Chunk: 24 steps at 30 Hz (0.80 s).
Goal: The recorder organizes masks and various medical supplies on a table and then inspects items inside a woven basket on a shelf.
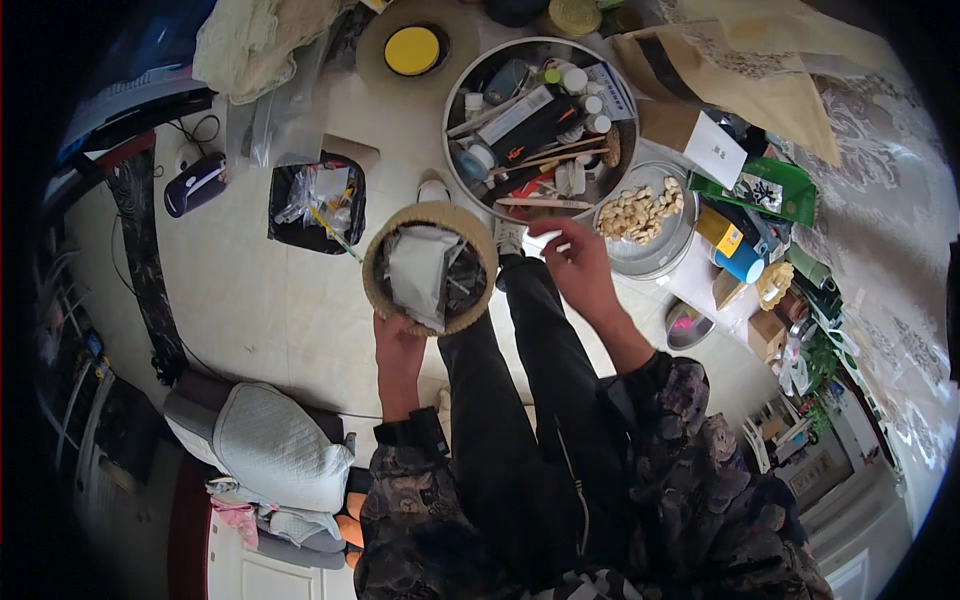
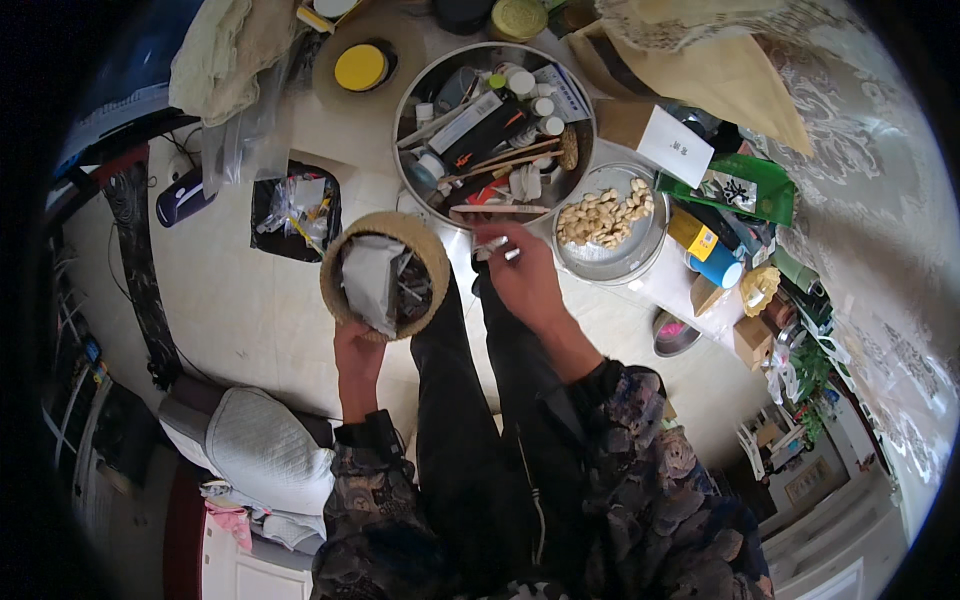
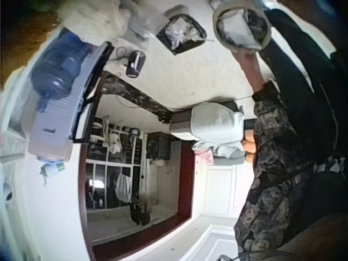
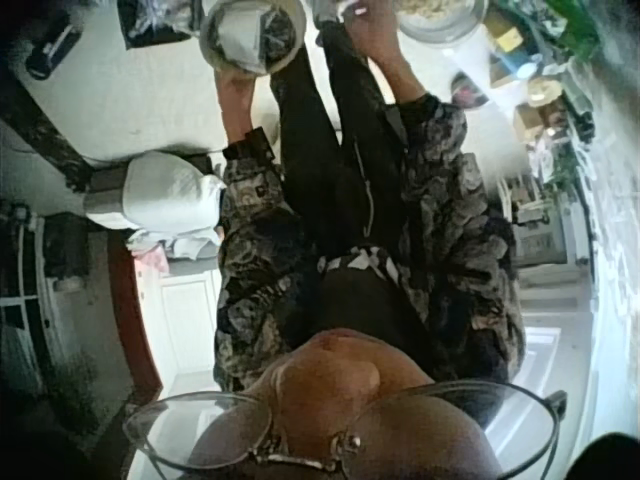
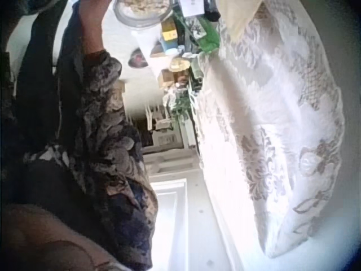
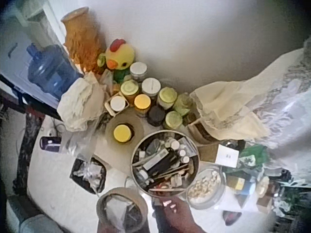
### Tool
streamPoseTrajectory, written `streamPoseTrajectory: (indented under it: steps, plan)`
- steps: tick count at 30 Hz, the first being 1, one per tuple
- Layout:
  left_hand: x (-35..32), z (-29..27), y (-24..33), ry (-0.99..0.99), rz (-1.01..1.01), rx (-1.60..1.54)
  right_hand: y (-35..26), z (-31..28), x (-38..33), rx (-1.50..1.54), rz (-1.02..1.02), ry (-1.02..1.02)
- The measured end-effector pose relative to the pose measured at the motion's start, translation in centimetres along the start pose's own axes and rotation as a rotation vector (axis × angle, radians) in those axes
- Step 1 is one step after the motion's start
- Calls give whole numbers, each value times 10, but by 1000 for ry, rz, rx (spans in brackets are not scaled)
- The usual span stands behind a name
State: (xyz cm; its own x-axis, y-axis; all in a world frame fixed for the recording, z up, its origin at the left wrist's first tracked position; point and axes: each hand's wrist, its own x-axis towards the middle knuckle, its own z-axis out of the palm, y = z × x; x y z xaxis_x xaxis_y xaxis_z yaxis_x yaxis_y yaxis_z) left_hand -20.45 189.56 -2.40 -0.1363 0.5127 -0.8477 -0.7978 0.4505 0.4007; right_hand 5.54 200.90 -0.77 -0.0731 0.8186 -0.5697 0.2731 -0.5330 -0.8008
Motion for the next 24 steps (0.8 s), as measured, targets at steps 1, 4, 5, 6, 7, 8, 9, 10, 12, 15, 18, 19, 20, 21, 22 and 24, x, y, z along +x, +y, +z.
streamPoseTrajectory:
  steps: [1,4,5,6,7,8,9,10,12,15,18,19,20,21,22,24]
  plan:
    - [7,1,4,-39,-24,-22,-10,0,9,1,-20,8]
    - [18,7,16,-80,-38,-42,-30,7,31,-64,-75,77]
    - [20,8,20,-77,-27,-19,-37,9,42,-67,-80,77]
    - [22,11,22,-74,-26,3,-49,9,53,-170,-157,109]
    - [24,9,24,-73,-29,0,-59,13,65,-269,-235,135]
    - [27,8,27,-83,-18,4,-63,18,77,-272,-233,133]
    - [30,6,29,-97,-8,8,-67,24,92,-309,-287,153]
    - [33,8,30,-103,-12,5,-70,27,105,-349,-343,176]
    - [38,10,33,-116,-7,-5,-72,35,131,-435,-379,223]
    - [44,9,35,-166,-10,15,-75,54,153,-575,-310,273]
    - [48,18,32,-122,11,-27,-81,65,160,-710,-130,293]
    - [48,17,32,-123,10,-32,-83,67,161,-780,-48,293]
    - [48,11,33,-106,-2,-43,-80,75,162,-777,-52,281]
    - [49,9,32,-97,-21,-55,-77,78,162,-822,-60,283]
    - [51,6,30,-95,-19,-59,-74,81,162,-866,-68,284]
    - [54,5,27,-109,-30,-105,-71,83,160,-874,-62,288]
